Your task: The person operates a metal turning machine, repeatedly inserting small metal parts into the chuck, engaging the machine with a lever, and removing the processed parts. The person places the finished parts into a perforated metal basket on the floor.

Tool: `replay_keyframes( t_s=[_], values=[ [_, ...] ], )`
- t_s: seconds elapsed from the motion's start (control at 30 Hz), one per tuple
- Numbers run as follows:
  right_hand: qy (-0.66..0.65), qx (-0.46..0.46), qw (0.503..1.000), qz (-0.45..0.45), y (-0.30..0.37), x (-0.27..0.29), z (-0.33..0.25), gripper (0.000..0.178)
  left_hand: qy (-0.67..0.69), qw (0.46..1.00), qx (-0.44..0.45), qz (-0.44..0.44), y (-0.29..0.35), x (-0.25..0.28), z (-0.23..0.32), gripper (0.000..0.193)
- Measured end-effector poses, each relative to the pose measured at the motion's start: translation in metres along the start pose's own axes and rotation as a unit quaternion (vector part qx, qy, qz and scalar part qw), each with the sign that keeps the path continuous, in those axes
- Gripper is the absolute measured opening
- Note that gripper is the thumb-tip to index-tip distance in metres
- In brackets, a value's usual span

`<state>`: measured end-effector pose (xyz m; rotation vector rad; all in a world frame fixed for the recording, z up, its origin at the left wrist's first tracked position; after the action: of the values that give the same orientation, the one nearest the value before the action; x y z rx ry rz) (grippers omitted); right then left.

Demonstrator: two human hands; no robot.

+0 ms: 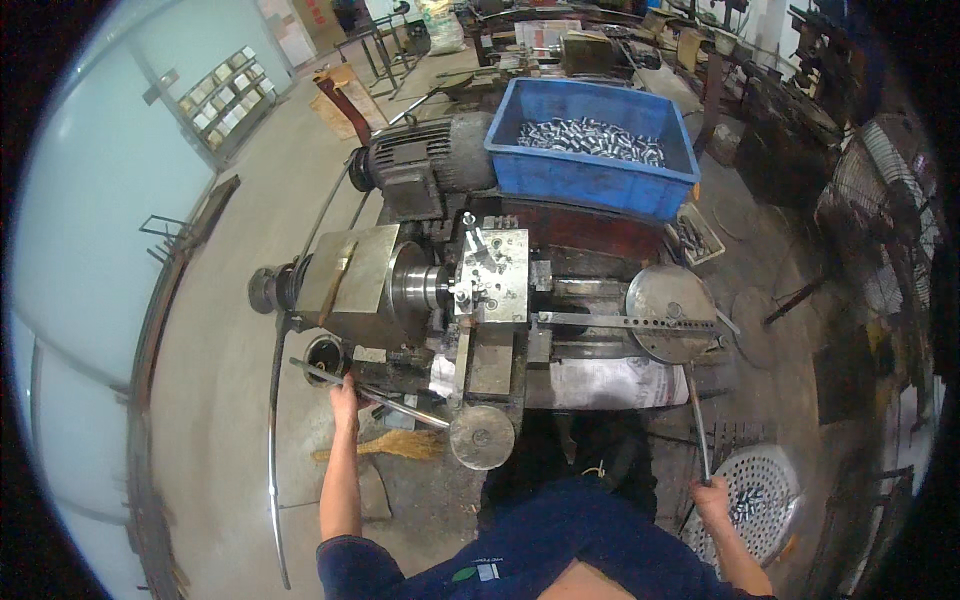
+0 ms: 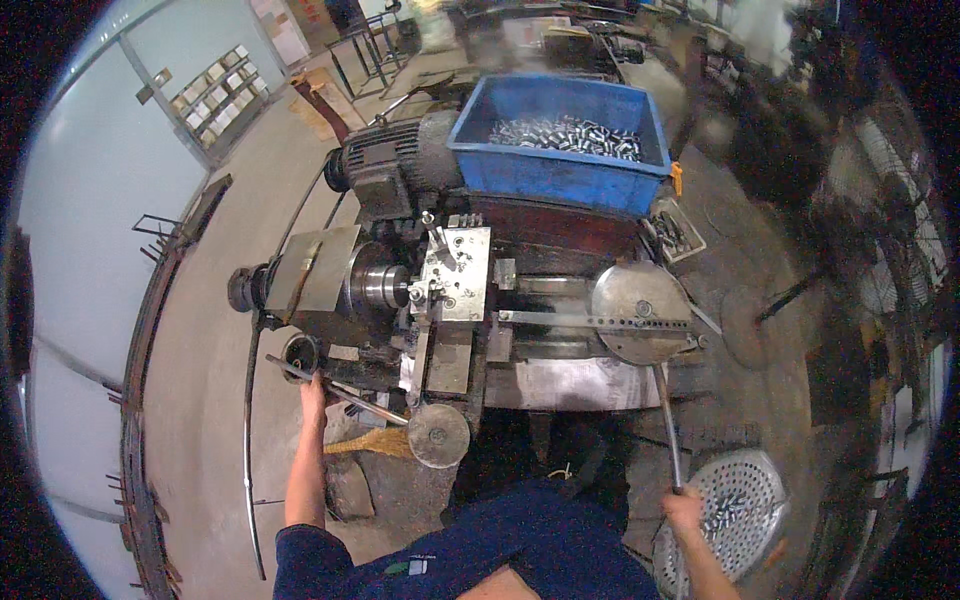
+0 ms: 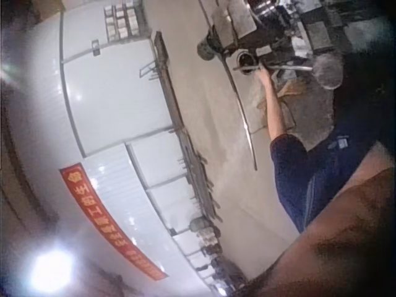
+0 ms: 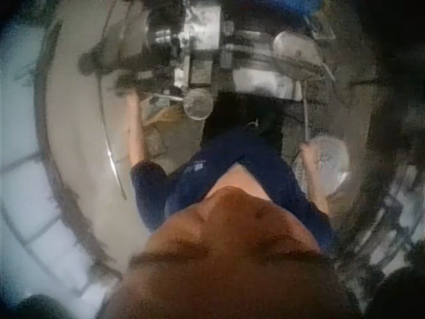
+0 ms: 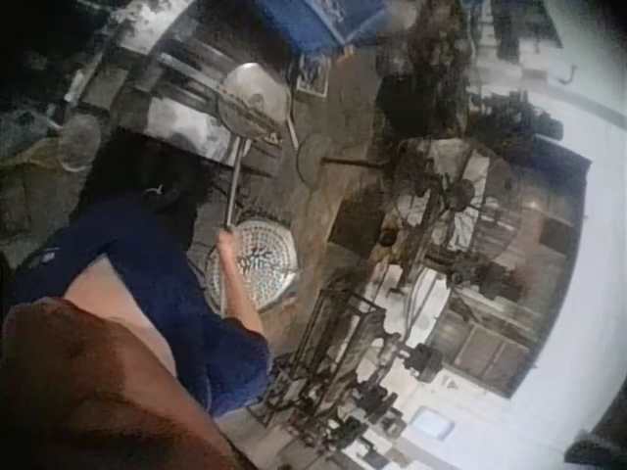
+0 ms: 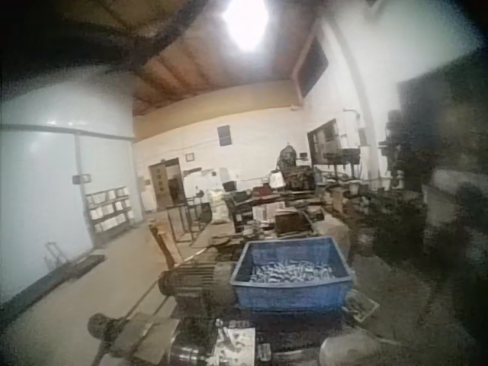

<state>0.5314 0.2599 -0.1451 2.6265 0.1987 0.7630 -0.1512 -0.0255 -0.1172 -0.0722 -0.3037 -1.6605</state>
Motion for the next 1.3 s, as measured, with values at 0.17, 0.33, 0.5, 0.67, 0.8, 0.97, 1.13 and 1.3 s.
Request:
replay_keyframes(
  t_s=[0.17,0.33,0.5,0.67,0.8,0.97,1.13,1.3],
  values=[
    [-0.058,-0.034,0.998,-0.009,0.021,-0.028,-0.008,0.006,-0.012,1.0,0.007,-0.008,-0.013,0.005,-0.013,0.037],
    [-0.038,0.019,0.999,0.022,0.029,-0.032,-0.017,0.007,-0.056,0.998,0.01,-0.02,-0.021,0.007,-0.019,0.041],
    [0.004,0.118,0.992,0.043,0.009,-0.023,0.016,0.017,-0.103,0.994,0.019,-0.042,-0.021,0.008,-0.012,0.043],
    [0.236,0.155,0.952,0.117,-0.034,0.047,-0.016,0.031,-0.134,0.983,0.078,-0.099,-0.026,0.014,-0.019,0.045],
    [0.511,0.23,0.791,0.246,-0.172,0.125,-0.016,0.05,-0.112,0.985,0.07,-0.111,-0.018,0.007,-0.021,0.05],
    [0.48,0.246,0.785,0.305,-0.211,0.113,-0.082,0.062,-0.089,0.976,0.069,-0.187,0.003,-0.006,-0.007,0.049],
    [0.32,0.392,0.806,0.306,-0.119,0.029,-0.119,0.076,-0.284,0.953,-0.055,-0.083,-0.026,0.047,-0.093,0.046],
    [0.284,0.33,0.862,0.257,-0.101,0.019,-0.062,0.057,-0.617,0.743,-0.215,-0.145,-0.003,-0.021,-0.099,0.043]
  ],
)
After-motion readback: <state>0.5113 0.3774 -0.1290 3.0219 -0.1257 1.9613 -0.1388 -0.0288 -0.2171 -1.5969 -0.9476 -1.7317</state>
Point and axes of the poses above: each hand's wrist, its own y-axis away from the middle knuckle, its own x-axis out of the back of the hand, z = x × y, the point moved 6 cm from there along -y, towards the middle knuckle, and after that the axes turned 9 degrees about z, right-handed, at the moved point
